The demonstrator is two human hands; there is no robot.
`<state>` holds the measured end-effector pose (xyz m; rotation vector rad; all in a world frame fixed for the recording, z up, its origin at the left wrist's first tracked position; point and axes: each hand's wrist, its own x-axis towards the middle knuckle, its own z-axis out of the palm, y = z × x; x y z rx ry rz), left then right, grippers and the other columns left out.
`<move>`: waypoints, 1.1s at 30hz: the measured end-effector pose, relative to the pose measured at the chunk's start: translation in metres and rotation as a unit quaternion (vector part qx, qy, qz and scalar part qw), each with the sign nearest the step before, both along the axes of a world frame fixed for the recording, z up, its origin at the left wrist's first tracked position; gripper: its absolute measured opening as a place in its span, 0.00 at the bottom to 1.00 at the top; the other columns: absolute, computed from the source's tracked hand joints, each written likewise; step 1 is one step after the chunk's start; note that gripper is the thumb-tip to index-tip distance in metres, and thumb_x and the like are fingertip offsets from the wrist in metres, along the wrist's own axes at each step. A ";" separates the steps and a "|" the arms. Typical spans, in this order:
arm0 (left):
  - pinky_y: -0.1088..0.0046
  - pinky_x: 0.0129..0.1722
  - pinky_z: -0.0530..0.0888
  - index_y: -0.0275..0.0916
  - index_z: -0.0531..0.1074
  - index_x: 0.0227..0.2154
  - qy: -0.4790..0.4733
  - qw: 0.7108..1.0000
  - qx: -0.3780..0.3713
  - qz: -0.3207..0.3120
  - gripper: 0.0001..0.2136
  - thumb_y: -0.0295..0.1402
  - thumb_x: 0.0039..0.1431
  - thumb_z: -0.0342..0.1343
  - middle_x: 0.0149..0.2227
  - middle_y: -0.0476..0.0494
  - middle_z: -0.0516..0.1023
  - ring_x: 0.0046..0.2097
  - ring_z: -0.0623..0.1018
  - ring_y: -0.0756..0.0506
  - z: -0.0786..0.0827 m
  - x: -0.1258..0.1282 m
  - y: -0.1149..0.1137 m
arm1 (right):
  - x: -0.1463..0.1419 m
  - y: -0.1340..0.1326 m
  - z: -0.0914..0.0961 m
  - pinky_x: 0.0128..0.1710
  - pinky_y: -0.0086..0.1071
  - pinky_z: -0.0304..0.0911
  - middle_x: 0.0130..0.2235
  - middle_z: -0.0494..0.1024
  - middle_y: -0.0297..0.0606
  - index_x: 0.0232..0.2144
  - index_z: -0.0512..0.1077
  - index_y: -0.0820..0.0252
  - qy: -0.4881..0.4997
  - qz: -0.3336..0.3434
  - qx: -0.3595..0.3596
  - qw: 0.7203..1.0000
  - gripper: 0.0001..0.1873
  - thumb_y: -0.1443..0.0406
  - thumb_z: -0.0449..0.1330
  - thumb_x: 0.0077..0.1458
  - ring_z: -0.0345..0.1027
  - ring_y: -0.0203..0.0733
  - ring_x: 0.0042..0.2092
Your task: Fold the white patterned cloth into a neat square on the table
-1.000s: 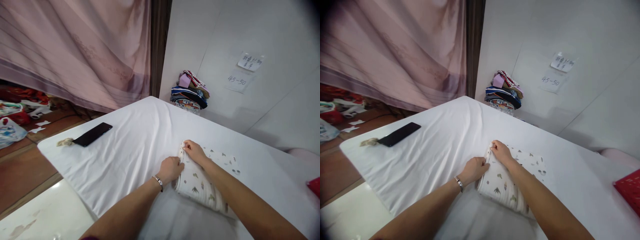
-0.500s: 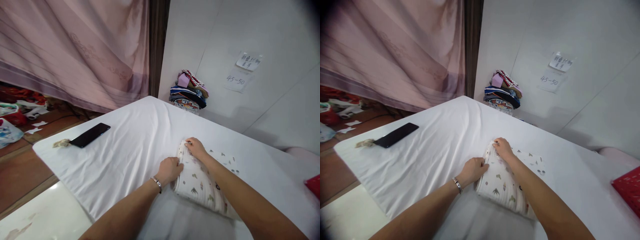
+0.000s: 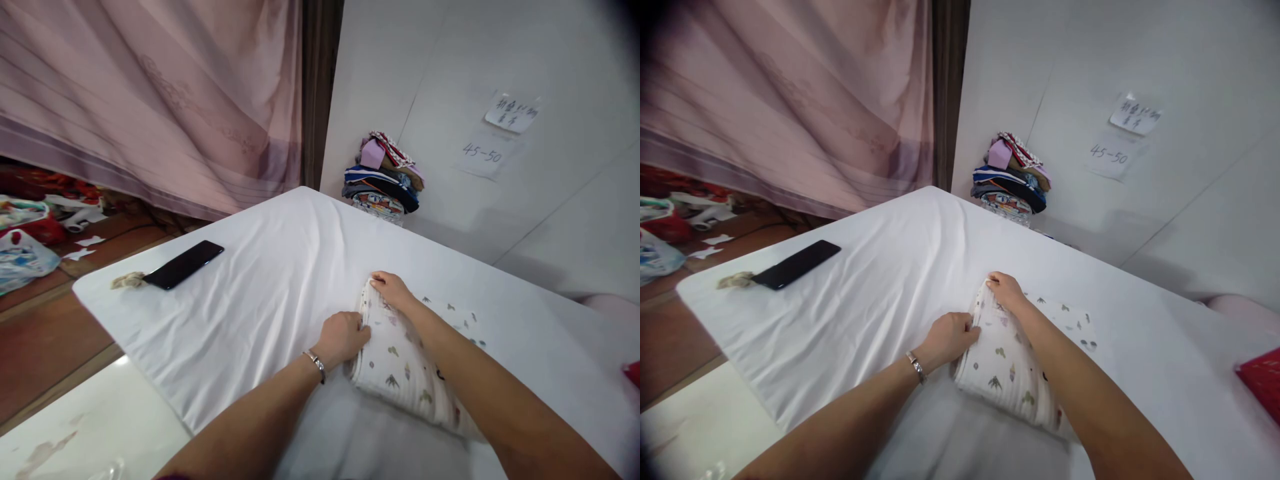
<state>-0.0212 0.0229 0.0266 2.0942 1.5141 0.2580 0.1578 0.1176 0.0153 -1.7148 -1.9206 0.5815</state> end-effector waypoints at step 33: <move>0.75 0.25 0.61 0.38 0.72 0.21 -0.048 0.994 -0.088 -0.036 0.15 0.45 0.49 0.49 0.25 0.46 0.73 0.29 0.71 0.48 0.012 -0.009 0.004 | -0.012 -0.028 0.005 0.54 0.40 0.49 0.52 0.68 0.43 0.47 0.67 0.59 -0.136 0.014 0.088 0.987 0.18 0.63 0.48 0.57 0.57 0.44 0.55</move>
